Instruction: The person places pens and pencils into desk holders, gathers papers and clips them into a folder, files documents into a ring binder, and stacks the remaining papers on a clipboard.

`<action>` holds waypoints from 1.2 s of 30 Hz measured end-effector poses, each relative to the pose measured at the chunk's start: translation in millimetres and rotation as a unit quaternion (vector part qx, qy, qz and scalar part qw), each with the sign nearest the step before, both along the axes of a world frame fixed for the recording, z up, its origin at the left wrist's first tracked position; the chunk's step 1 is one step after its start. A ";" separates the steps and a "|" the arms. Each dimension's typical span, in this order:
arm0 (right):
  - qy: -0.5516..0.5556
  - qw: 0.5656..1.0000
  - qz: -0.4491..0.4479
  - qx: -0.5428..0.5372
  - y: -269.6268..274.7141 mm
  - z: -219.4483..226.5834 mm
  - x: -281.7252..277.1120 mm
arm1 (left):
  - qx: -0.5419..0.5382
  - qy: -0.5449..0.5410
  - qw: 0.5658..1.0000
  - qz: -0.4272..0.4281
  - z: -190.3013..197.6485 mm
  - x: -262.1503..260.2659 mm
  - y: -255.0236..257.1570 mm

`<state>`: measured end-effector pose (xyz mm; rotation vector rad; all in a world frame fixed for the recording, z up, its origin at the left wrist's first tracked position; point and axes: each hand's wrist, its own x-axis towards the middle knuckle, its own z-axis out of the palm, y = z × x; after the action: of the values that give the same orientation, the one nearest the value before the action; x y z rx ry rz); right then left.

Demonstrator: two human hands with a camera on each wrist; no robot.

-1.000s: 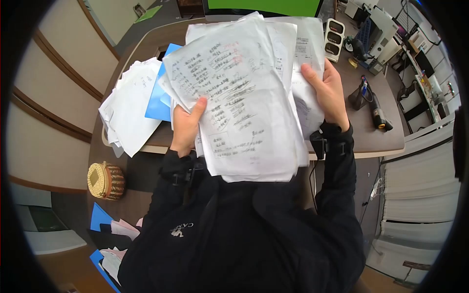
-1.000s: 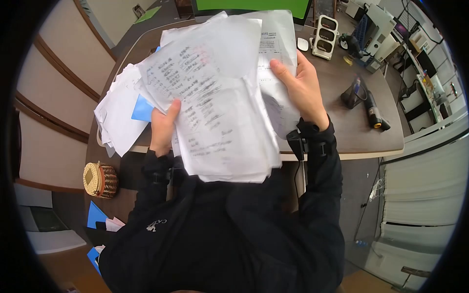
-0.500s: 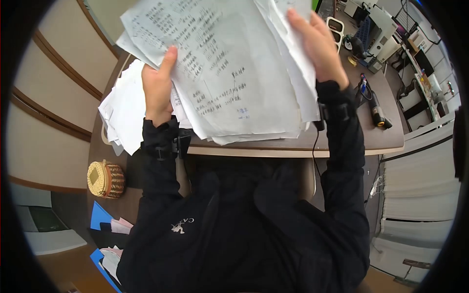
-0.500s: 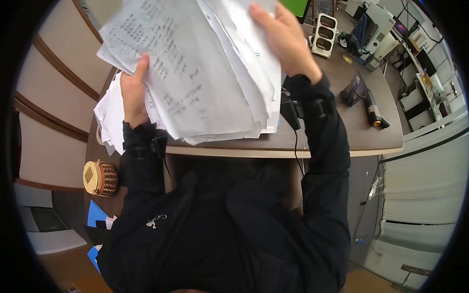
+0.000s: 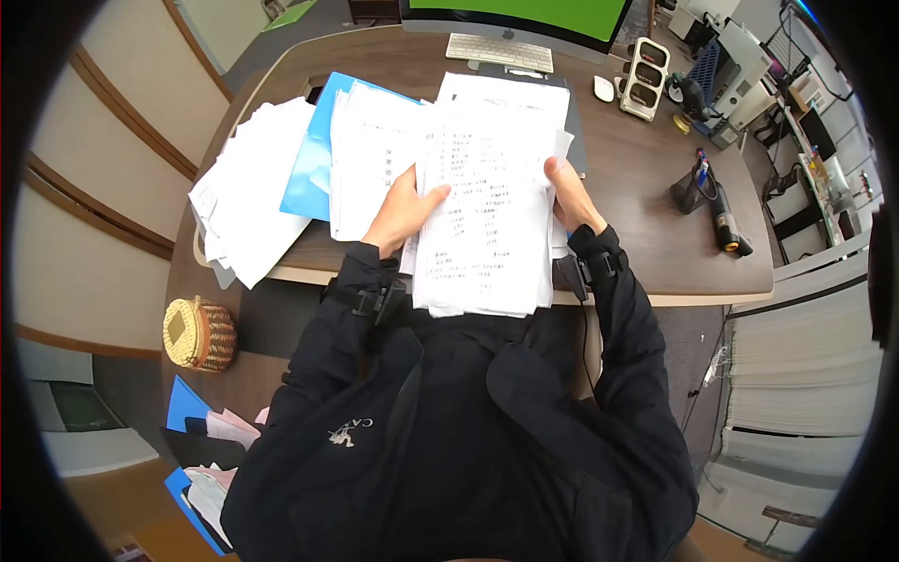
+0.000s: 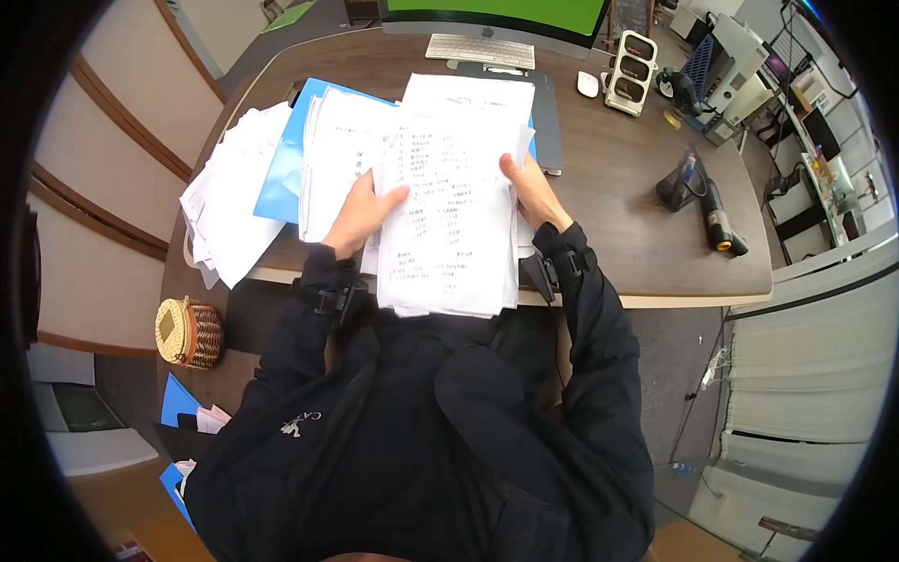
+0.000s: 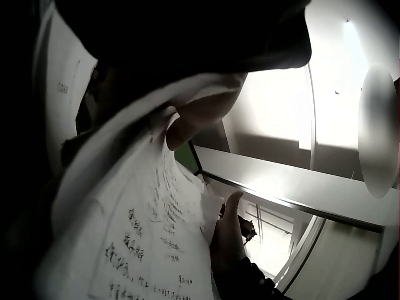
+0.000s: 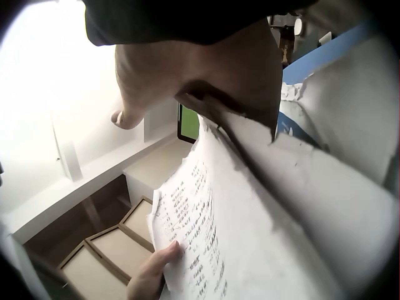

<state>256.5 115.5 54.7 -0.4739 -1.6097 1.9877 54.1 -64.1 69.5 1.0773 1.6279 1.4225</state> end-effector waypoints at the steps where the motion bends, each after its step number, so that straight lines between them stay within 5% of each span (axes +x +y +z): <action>1: -0.031 0.999 0.003 0.028 -2.6 -0.5 0.2 | -0.001 0.001 1.000 0.000 -0.4 -0.8 -1.1; 4: -0.075 0.994 -0.024 0.073 -19.7 2.1 2.4 | -0.022 0.071 0.996 -0.046 -4.8 -6.2 -4.2; 8: -0.071 0.997 -0.014 0.008 -47.8 2.5 19.3 | 0.110 0.029 0.993 -0.005 -6.7 8.3 -24.2; 12: -0.140 0.976 -0.005 0.166 -74.2 -12.4 33.2 | 0.148 -0.058 0.985 0.071 -18.1 27.3 -46.2; 14: -0.159 0.976 0.008 0.146 -80.2 -9.0 35.2 | 0.133 -0.002 0.989 0.069 -38.6 20.1 -54.3; 16: -0.163 0.981 0.011 0.106 -76.8 -10.3 35.0 | -0.019 -0.012 0.997 -0.071 -43.9 15.1 -68.4; 17: -0.166 0.984 0.012 0.067 -74.3 -11.0 32.9 | 0.009 0.080 0.993 -0.081 -53.6 14.4 -76.5; 21: -0.121 0.987 -0.059 0.083 -75.9 -24.0 31.0 | 0.021 0.152 0.985 -0.075 -62.7 12.0 -91.7; 26: -0.067 0.982 -0.138 -0.106 -70.9 -33.4 33.1 | -0.032 0.166 0.985 -0.039 -65.4 13.7 -92.5; 29: -0.044 0.986 -0.123 -0.103 -67.4 -47.1 35.4 | -0.022 0.082 0.996 -0.002 -89.7 23.8 -93.2; 31: -0.079 0.990 -0.088 -0.074 -68.8 -38.4 37.9 | 0.033 -0.197 0.979 0.032 -98.1 37.0 -89.7; 36: -0.114 0.992 -0.044 0.016 -76.8 -34.4 36.6 | 0.048 -0.164 0.985 -0.008 -84.3 44.8 -82.6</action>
<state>293.1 38.8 20.3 -0.7689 -1.7207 1.8964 98.8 -146.7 -14.8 0.8525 1.3243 1.5857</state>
